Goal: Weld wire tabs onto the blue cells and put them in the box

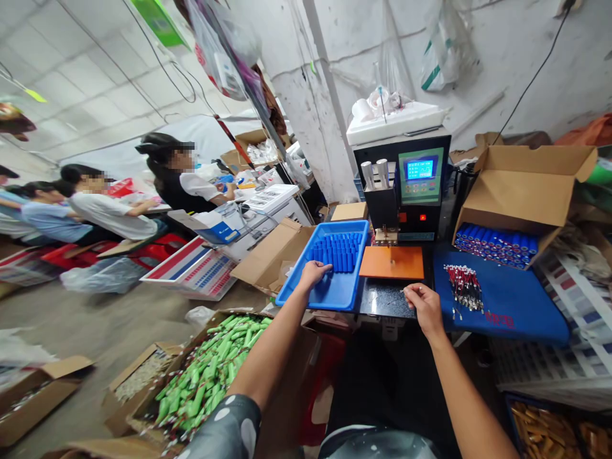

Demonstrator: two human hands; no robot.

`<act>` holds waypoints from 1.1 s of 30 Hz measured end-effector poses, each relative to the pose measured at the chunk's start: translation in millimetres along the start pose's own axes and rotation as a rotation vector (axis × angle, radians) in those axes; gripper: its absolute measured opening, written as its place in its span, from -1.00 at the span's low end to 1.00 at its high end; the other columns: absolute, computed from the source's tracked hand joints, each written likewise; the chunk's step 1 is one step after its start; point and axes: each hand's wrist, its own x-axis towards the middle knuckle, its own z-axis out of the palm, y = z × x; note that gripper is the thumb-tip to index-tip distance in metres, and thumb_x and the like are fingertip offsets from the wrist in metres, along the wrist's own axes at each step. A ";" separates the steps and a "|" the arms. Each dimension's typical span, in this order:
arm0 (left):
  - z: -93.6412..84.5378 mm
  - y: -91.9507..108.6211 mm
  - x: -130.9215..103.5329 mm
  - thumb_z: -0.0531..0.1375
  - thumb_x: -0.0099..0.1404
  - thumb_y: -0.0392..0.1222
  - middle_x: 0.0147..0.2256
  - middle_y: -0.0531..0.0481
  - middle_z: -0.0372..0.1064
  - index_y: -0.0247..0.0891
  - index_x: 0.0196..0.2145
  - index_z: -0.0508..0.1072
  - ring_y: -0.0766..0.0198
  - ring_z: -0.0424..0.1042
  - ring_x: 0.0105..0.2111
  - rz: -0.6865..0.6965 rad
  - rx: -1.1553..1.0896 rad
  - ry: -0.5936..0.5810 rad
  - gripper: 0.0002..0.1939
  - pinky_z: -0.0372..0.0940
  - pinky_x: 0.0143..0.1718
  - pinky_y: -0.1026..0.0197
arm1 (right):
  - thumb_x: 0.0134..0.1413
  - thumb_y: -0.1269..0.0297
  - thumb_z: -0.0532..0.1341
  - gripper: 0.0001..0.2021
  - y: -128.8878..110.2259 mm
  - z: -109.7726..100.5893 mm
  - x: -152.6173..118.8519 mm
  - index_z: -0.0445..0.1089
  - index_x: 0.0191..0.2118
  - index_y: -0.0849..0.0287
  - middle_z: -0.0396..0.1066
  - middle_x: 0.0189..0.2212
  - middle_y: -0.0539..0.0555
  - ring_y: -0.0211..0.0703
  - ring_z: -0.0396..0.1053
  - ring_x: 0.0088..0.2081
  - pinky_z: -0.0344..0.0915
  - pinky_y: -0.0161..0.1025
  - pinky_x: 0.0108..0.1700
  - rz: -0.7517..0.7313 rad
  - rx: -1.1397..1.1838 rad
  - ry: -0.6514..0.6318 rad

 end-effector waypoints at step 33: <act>115.3 136.6 -77.8 0.27 0.11 -0.12 -0.37 -0.04 0.46 -0.30 -0.30 0.43 0.26 0.43 -0.36 0.468 -0.677 -0.354 -0.77 0.35 -0.24 0.18 | -0.14 0.10 0.31 -0.76 -26.2 5.0 43.5 0.38 -0.50 0.18 0.28 -0.62 -0.05 -0.30 0.19 -0.57 0.11 -0.34 -0.55 -0.041 0.041 0.189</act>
